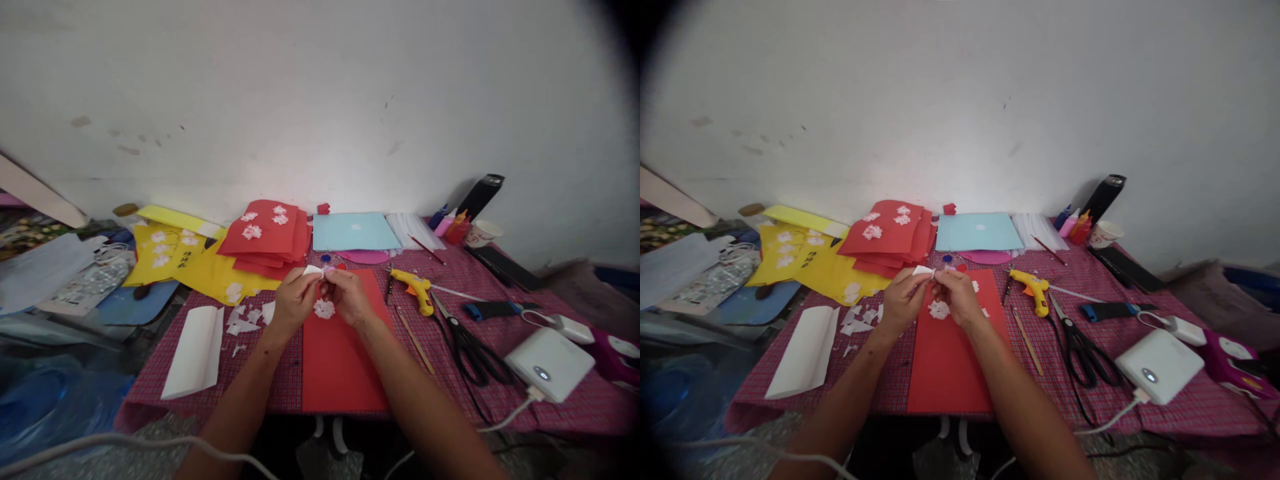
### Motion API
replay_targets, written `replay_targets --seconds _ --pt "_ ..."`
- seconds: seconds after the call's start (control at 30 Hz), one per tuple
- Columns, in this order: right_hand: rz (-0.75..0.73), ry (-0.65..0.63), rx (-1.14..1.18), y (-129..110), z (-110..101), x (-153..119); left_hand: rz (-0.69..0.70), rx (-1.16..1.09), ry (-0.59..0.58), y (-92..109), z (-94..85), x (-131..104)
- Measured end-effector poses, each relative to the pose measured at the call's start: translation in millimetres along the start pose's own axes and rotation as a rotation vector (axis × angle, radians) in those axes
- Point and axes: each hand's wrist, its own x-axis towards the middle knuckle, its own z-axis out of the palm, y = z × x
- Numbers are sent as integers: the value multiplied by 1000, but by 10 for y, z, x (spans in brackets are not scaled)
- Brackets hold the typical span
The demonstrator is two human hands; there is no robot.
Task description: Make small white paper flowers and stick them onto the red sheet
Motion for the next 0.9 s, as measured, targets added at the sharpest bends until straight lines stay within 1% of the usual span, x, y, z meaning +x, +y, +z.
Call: replay_targets --seconds 0.73,0.9 --pt "-19 -5 -2 4 2 2 46 38 14 -12 11 -6" --pt "-35 5 -4 -5 -4 -5 8 -60 -7 33 -15 15"
